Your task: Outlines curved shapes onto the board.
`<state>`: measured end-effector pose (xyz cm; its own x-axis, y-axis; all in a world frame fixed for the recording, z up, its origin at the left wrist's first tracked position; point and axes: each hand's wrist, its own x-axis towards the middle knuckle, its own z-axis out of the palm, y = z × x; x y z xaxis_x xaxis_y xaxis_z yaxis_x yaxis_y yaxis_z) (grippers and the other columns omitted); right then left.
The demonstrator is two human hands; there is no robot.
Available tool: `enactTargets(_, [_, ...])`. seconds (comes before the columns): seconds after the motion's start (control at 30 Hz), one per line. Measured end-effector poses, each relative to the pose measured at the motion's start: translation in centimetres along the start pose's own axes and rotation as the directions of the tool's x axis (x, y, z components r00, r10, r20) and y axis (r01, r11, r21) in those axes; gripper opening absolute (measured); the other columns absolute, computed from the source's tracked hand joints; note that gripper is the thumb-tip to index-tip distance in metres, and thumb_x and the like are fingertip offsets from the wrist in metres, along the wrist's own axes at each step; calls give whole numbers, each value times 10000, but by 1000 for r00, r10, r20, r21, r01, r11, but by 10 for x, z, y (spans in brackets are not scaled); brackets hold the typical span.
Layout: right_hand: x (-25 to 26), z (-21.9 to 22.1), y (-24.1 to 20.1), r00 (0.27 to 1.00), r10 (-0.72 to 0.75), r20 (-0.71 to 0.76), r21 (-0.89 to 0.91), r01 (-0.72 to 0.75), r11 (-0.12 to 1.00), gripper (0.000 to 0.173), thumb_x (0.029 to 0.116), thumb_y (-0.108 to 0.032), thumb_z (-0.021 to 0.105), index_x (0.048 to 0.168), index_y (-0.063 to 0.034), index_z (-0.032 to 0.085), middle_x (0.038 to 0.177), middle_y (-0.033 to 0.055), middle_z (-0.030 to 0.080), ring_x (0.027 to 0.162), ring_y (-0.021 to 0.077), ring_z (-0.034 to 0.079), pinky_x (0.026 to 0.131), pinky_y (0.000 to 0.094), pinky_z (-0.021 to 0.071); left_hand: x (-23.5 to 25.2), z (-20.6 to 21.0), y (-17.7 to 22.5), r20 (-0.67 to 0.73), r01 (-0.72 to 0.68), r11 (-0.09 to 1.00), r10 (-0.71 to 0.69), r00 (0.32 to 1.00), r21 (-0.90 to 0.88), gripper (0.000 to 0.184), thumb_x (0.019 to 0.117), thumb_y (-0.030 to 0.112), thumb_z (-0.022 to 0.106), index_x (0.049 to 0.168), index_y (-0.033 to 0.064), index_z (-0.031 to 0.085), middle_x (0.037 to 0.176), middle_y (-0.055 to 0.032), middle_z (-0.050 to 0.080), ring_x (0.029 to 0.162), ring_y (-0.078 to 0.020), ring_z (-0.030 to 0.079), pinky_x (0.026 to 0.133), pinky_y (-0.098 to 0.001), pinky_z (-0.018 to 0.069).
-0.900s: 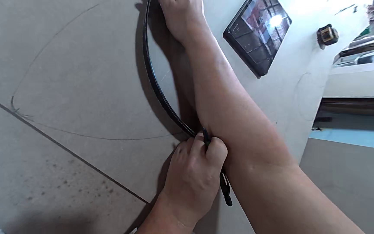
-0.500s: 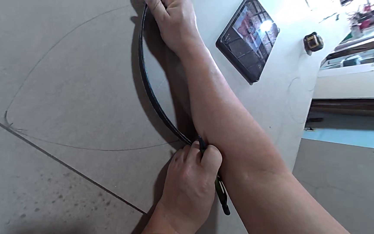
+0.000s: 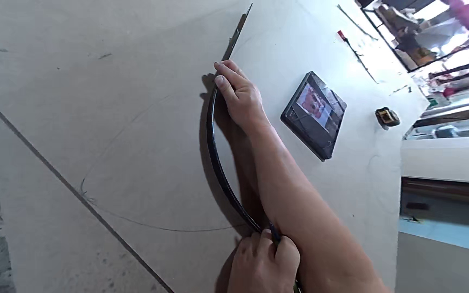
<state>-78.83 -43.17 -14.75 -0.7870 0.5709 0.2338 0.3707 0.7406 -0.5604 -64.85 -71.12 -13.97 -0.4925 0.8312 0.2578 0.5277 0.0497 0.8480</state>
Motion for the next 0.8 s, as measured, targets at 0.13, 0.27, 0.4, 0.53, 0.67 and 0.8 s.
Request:
enactTargets(0.13, [0, 1, -1, 1000, -8, 1, -9, 8, 1000, 477, 1087, -492, 420, 1454, -261, 617, 1552, -50, 528, 1441, 128, 466, 1187, 477, 374, 0, 0, 0, 5, 6, 1000, -6, 1000, -13, 128, 925, 33, 627, 1012, 93, 699, 923, -138, 727, 860, -260, 736, 755, -361, 612])
enactTargets(0.27, [-1, 1, -3, 1000, 0, 1, -21, 0, 1000, 482, 1084, -510, 418, 1455, -275, 615, 1558, -62, 521, 1454, 116, 449, 1198, 463, 365, 0, 1, -1, -9, 4, 1000, -4, 1000, -25, 119, 927, 32, 624, 992, 94, 701, 889, -129, 713, 817, -247, 723, 726, -348, 604])
enactTargets(0.4, [-1, 2, -3, 1000, -23, 2, -31, 23, 999, 486, 1088, -505, 411, 1455, -262, 615, 1554, -49, 526, 1452, 123, 453, 1200, 467, 360, -1, 1, -1, -8, 4, 999, -4, 1000, -36, 124, 932, 30, 615, 1000, 92, 697, 888, -123, 701, 783, -239, 702, 693, -336, 589])
enactTargets(0.53, [-2, 1, -2, 1000, -24, 4, -47, 24, 999, 484, 1087, -510, 409, 1446, -267, 623, 1549, -58, 531, 1445, 115, 462, 1198, 461, 365, -2, 1, 0, -5, 5, 999, -6, 1000, -46, 131, 932, 33, 614, 1027, 77, 692, 940, -153, 712, 840, -254, 719, 732, -341, 599])
enactTargets(0.67, [3, 0, -3, 999, -47, 19, -82, 48, 995, 492, 1095, -475, 400, 1445, -209, 621, 1550, 23, 530, 1438, 164, 482, 1188, 455, 395, -10, -9, -2, -113, -65, 991, 52, 992, -116, 201, 948, 77, 621, 1148, 89, 642, 1208, -226, 675, 951, -245, 715, 774, -331, 600])
enactTargets(0.8, [3, -2, -10, 999, 42, 17, -108, -40, 993, 442, 1090, -465, 417, 1330, -234, 708, 1395, -20, 658, 1285, 104, 601, 1104, 394, 461, -19, -64, -24, -205, 43, 980, -83, 975, -196, 223, 1016, 223, 619, 1215, 140, 672, 1137, -48, 733, 1000, -132, 719, 825, -299, 633])
